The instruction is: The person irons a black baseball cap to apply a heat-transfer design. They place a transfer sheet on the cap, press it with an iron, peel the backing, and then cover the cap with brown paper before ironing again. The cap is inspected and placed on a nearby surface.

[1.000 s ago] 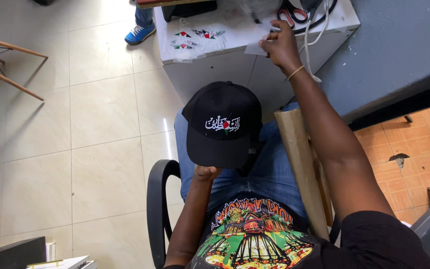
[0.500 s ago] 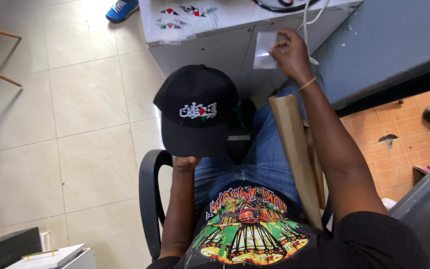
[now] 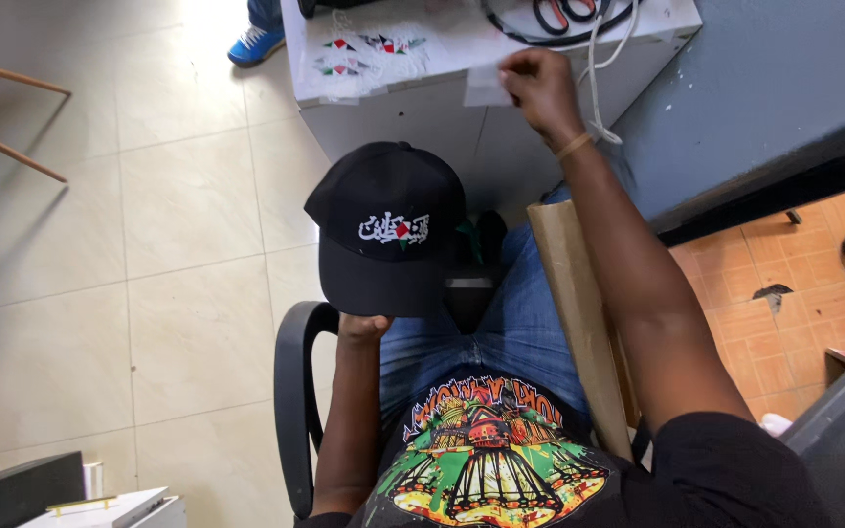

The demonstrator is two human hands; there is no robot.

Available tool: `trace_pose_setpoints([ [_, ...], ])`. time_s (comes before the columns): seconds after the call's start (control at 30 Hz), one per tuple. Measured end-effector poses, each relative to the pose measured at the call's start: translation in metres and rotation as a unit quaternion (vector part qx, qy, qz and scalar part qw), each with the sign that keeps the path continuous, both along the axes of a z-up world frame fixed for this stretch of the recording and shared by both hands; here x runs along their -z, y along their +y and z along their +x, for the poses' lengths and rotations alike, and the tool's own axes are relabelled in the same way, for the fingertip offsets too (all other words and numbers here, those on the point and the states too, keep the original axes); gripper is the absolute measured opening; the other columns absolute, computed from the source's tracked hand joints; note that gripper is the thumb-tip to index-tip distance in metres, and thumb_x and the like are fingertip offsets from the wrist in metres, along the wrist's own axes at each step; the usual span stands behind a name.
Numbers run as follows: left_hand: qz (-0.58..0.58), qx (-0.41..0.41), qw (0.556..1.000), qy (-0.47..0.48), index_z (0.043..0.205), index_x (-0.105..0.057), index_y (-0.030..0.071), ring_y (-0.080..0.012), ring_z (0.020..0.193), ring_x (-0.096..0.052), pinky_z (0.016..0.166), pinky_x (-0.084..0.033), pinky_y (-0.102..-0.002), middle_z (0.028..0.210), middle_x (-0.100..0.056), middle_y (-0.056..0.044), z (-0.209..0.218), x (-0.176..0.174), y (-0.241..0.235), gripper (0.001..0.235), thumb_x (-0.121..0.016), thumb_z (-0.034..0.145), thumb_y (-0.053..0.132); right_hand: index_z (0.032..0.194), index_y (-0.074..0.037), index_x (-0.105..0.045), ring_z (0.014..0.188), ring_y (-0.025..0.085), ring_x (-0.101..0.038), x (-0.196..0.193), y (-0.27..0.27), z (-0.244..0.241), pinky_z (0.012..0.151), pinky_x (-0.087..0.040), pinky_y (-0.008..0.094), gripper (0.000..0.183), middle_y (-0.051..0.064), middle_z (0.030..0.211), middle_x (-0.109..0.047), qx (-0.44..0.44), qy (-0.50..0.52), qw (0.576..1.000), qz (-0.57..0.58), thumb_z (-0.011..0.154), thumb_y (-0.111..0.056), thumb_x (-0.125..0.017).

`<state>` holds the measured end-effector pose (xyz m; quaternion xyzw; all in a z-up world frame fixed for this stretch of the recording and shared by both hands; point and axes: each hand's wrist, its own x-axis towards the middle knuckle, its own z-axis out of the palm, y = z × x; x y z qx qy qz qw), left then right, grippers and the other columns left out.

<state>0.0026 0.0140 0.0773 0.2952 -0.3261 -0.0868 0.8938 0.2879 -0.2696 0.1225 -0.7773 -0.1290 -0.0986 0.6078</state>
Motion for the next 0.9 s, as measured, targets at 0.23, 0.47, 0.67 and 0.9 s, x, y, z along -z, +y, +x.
trace_pose_setpoints([
  [0.23,0.007,-0.006,1.0,-0.022,0.149,-0.044,-0.004,-0.0316,0.139,-0.045,0.117,-0.027,-0.057,0.148,-0.051,-0.025,-0.002,-0.014,0.004,0.078,-0.073,0.076,-0.001,0.075,-0.02,-0.023,0.075,0.013,-0.018,-0.02,0.032,0.037,0.065,-0.015,0.042,0.062,0.003,0.077,-0.014,-0.012,-0.084,0.947,-0.309,0.103,-0.022,-0.078],
  [0.47,-0.006,-0.009,1.0,-0.021,0.149,-0.044,-0.004,-0.0313,0.139,-0.045,0.117,-0.027,-0.057,0.149,-0.051,-0.025,0.001,-0.017,0.004,0.077,-0.072,0.078,0.0,0.147,-0.003,-0.058,0.092,0.054,-0.063,-0.026,0.039,0.028,0.076,-0.053,0.061,0.06,0.034,0.13,-0.052,0.101,0.013,0.855,-0.509,0.111,-0.05,-0.058],
  [0.67,-0.019,-0.006,1.0,-0.002,0.149,-0.043,-0.005,-0.0311,0.14,-0.045,0.117,-0.027,-0.056,0.149,-0.051,-0.025,-0.006,-0.014,0.006,0.075,-0.071,0.079,0.0,0.134,-0.012,-0.059,0.093,0.045,-0.065,-0.03,0.026,0.0,0.074,-0.054,0.055,0.045,0.021,0.111,-0.057,0.146,-0.177,0.882,-0.412,0.098,-0.028,-0.08],
  [0.9,-0.037,0.034,0.998,0.039,0.149,-0.043,-0.005,-0.0308,0.14,-0.045,0.117,-0.028,-0.055,0.149,-0.05,-0.025,-0.007,0.002,0.011,0.073,-0.069,0.081,0.001,0.1,-0.003,-0.054,0.075,0.025,-0.056,-0.058,-0.056,-0.152,0.072,-0.041,0.044,0.021,0.013,0.089,-0.053,0.08,-0.112,0.931,-0.338,0.105,-0.013,-0.073],
])
